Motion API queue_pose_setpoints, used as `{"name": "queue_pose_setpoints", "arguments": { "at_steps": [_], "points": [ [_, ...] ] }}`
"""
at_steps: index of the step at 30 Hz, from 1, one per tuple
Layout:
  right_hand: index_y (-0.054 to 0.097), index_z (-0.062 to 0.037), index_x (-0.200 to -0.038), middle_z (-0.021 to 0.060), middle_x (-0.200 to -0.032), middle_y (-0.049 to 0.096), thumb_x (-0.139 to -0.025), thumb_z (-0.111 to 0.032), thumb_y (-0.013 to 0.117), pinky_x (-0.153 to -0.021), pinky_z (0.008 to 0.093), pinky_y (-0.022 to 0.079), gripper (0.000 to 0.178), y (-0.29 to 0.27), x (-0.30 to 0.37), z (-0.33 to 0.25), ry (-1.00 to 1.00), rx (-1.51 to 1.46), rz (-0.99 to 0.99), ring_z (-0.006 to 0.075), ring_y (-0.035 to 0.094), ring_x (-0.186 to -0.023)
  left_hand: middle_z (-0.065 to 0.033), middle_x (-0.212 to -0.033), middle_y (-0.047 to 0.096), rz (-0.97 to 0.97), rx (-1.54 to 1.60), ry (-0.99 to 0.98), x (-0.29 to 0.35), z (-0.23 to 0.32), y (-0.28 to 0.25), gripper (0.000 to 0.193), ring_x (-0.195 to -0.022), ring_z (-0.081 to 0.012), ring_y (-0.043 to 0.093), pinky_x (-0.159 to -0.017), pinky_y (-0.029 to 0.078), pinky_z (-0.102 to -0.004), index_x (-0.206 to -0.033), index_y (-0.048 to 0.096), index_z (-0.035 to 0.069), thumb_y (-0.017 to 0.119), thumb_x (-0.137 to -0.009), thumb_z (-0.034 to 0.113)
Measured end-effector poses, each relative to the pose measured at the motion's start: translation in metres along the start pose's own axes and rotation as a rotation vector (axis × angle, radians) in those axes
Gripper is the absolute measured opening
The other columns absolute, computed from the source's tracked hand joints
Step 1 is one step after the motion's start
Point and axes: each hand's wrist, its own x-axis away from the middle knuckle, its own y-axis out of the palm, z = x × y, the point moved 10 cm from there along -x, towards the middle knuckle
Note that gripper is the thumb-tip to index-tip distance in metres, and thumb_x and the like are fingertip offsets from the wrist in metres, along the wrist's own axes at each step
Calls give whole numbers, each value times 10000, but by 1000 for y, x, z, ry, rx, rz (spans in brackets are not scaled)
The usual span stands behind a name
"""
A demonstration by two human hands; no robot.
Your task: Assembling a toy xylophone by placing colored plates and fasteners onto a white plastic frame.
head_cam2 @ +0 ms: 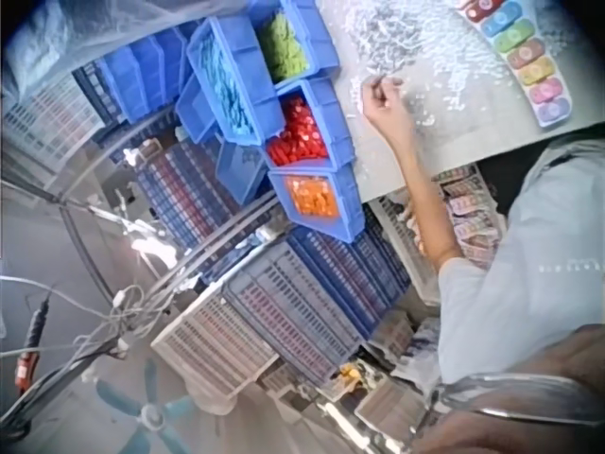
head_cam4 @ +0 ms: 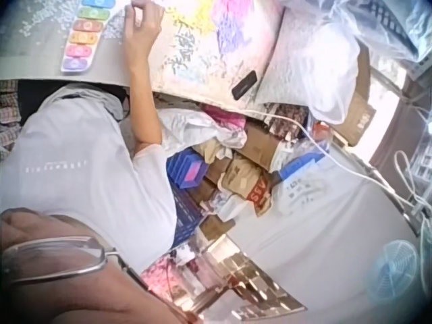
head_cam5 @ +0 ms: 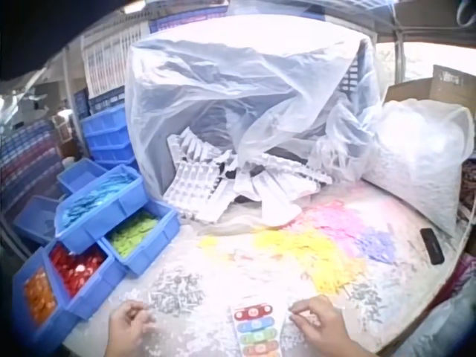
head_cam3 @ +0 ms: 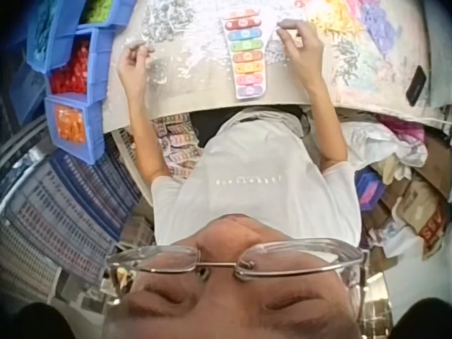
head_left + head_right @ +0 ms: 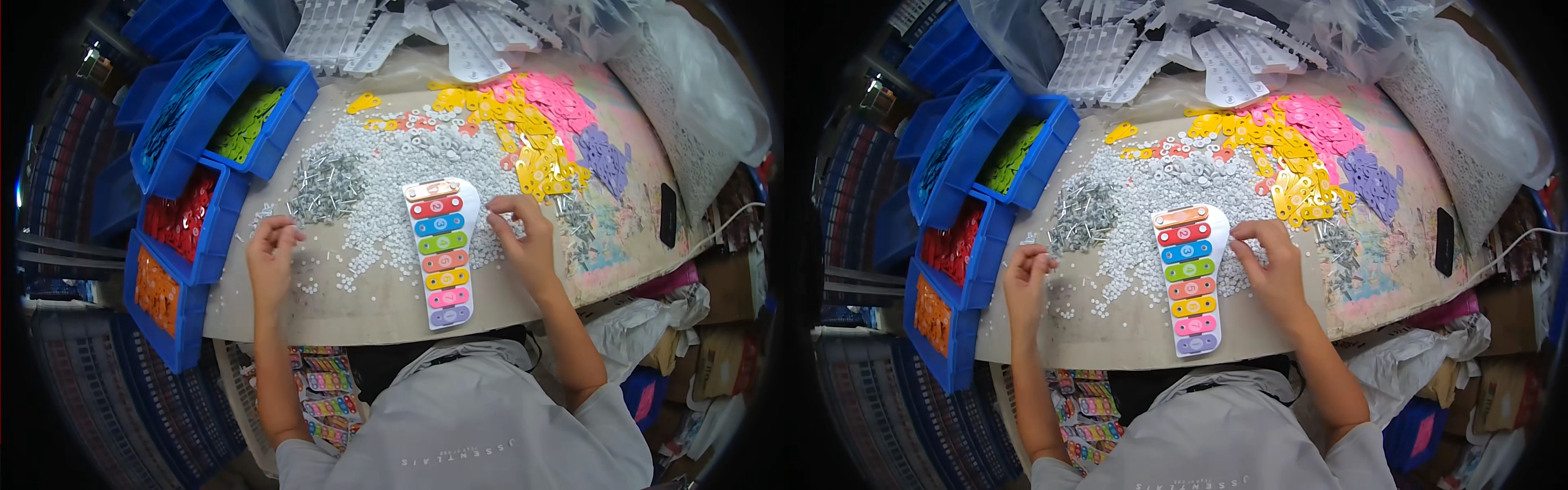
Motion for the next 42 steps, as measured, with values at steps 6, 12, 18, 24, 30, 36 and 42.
{"name": "queue_pose_setpoints", "arguments": {
  "at_steps": [6, 12, 18, 24, 30, 36, 42],
  "points": [
    [657, -14, -957, 80, -938, 677, -855, 7, 736, -837, 357, 513, 131, 41, -3, 6, -27, -33, -69, 240, 654, -958, -60, -880, 734, -380, 621, -330, 29, 15, 121, 228, -732, -75, 627, -658, 490, -210, -1176, 688, -17, 662, -993, 117],
    [642, -28, -912, 88, -914, 660, -817, 2, 762, -791, 392, 495, 156, 50, -4, 2, -124, 60, -105, 289, 595, -906, -61, -852, 731, -526, 661, -341, 28, 10, 175, 192, -705, -63, 618, -591, 470, -185, -1120, 689, -24, 673, -986, 113],
    [647, -49, -904, 92, -901, 655, -806, -82, 785, -791, 402, 489, 173, 43, -8, -20, -322, 173, -102, 295, 593, -904, -38, -820, 715, -546, 627, -373, 24, 2, 191, 118, -643, -41, 591, -527, 439, -177, -1043, 691, 8, 678, -982, 109],
    [587, -46, -1148, 167, -916, 665, -799, -395, 851, -673, 387, 497, 560, 58, -30, 39, 451, 251, -608, 265, 659, -830, 5, -729, 643, -502, 470, -368, 20, 5, 191, 320, -541, -32, 490, -441, 329, -192, -1178, 550, 26, 728, -958, 175],
    [529, 17, -1265, 221, -1022, 694, -789, -495, 860, -735, 364, 541, 774, 77, -30, 67, 434, 72, -730, 256, 696, -905, 7, -715, 601, -617, 424, -493, 17, -4, 205, 574, -537, -30, 440, -440, 275, -214, -1326, 379, 41, 764, -939, 218],
    [509, 50, -1217, 240, -1067, 695, -802, -468, 859, -788, 371, 551, 751, 86, -30, 64, 415, -24, -788, 263, 697, -978, -166, -992, 717, -638, 495, -354, 13, -19, 218, 567, -870, -175, 717, -687, 558, -282, -1341, 315, -34, 704, -953, 103],
    [491, 37, -1193, 231, -1013, 703, -840, -406, 840, -748, 374, 555, 665, 86, -32, 62, 386, 102, -801, 257, 705, -914, -202, -1039, 707, -601, 628, -277, 10, -18, 225, 497, -911, -196, 726, -737, 580, -296, -1291, 316, -28, 673, -953, 47]
  ]
}}
